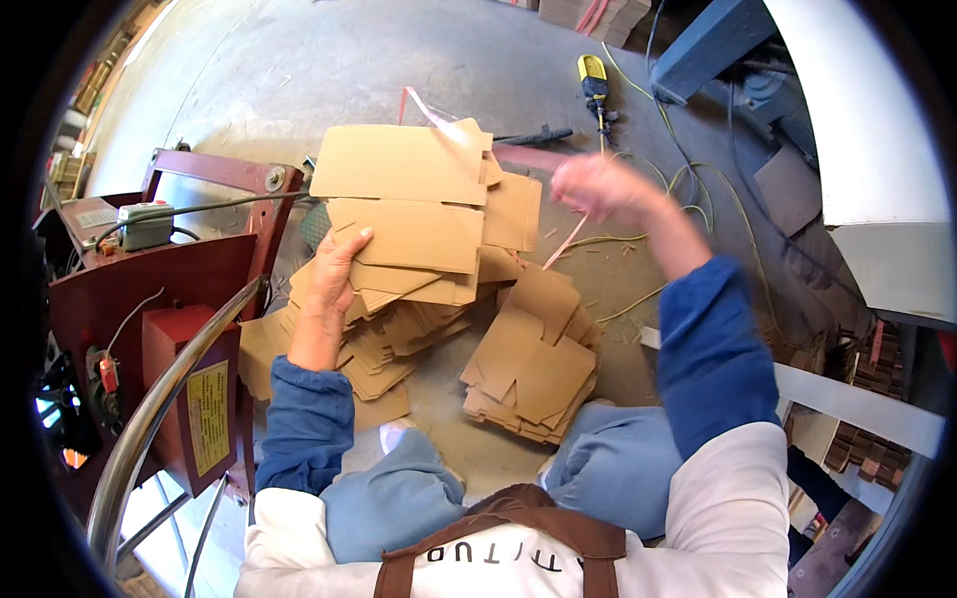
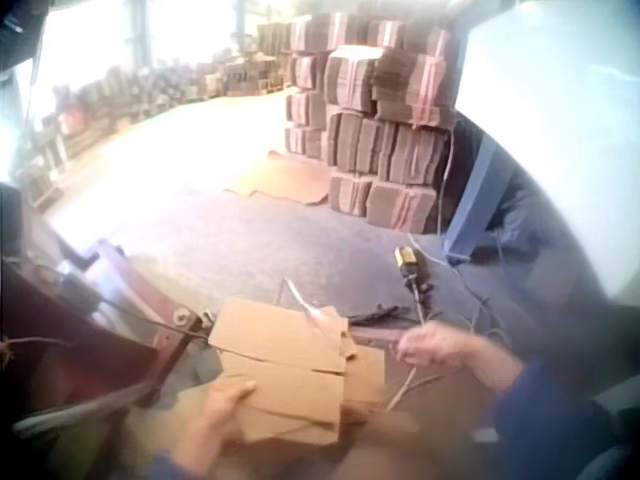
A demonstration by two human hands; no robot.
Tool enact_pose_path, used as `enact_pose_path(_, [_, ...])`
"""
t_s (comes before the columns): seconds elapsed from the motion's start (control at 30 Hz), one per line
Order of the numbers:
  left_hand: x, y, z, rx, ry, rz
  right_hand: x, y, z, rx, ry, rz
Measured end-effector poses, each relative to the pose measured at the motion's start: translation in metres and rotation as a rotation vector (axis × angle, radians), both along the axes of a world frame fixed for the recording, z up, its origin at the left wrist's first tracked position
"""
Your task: The person sorts flat cardboard pieces on a table and floor, then stacks them into bundles. They use a strapping machine to wrap the stacks with pink plastic bands and place the finished bundles on a metal surface. The person also sits on the floor to manually organize and bundle smaller cardboard pieces.
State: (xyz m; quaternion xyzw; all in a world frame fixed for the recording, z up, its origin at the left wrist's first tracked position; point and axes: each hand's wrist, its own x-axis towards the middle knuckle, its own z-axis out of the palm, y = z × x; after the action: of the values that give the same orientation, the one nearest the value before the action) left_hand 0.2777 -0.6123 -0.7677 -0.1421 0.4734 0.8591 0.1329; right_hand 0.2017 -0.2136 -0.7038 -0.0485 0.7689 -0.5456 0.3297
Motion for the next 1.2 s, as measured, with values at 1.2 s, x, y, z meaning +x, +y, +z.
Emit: enact_pose_path(1.2, [-0.008,0.053,-0.033,0.364,-0.016,0.05,0.0,-0.062,0.151,1.022,1.175,-0.182])
